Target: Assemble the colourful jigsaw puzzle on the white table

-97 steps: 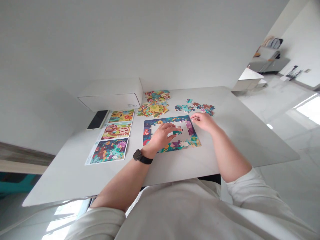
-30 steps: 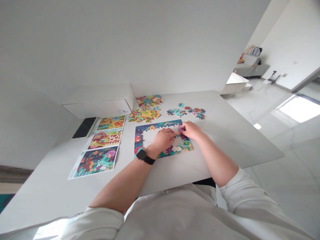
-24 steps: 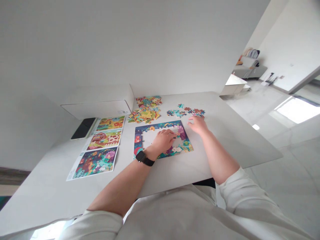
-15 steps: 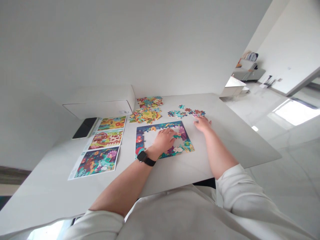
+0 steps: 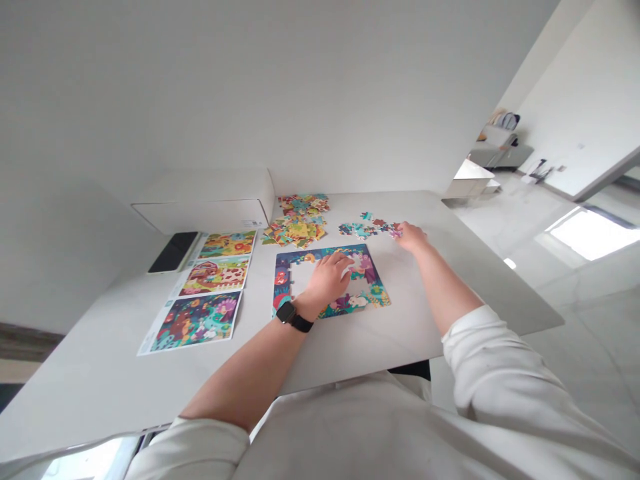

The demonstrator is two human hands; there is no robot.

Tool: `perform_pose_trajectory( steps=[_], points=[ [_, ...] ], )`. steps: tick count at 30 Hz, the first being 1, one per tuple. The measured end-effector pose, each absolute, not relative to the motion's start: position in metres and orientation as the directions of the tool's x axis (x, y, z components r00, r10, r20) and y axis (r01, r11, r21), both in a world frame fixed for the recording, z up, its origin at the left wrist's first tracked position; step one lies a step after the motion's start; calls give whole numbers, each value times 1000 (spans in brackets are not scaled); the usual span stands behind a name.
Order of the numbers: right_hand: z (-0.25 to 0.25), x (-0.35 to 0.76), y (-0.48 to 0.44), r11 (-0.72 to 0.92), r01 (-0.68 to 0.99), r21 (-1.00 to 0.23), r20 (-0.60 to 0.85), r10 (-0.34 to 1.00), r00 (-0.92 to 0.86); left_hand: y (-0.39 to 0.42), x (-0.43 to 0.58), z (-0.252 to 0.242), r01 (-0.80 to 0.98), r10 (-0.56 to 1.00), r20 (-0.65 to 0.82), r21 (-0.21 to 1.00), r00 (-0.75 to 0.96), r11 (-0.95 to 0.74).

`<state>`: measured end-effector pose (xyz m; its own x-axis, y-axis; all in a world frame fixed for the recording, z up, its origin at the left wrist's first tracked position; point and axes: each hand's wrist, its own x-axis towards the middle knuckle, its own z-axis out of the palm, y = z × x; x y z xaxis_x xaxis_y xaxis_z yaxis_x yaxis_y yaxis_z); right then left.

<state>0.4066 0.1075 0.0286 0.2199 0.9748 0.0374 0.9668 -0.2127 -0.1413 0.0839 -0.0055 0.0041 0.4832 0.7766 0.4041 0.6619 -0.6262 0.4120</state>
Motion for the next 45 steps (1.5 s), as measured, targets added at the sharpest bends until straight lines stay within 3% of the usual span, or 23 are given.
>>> perform_pose_trajectory(
  steps=[5,11,18,27,31,37,45],
  points=[
    [23,410,114,-257,954,-154,31,964,265,-6,84,5,659,771,415,407,483,-632],
    [23,414,118,-195,958,-209,7,979,201,-9,85,12,612,748,476,440,462,-658],
    [17,401,112,-99,969,-226,138,982,132,-10,86,15,572,750,507,491,426,-657],
    [19,392,96,155,790,-593,346,935,76,-8,79,27,485,825,486,669,288,-563],
    [21,387,92,113,851,-512,334,939,77,0,74,26,429,881,433,771,192,-472],
    [12,384,89,137,934,-329,134,986,-98,6,70,27,358,923,359,850,142,-386],
    [14,383,85,90,952,-293,155,987,-46,15,63,29,247,952,298,920,63,-304]
  ],
)
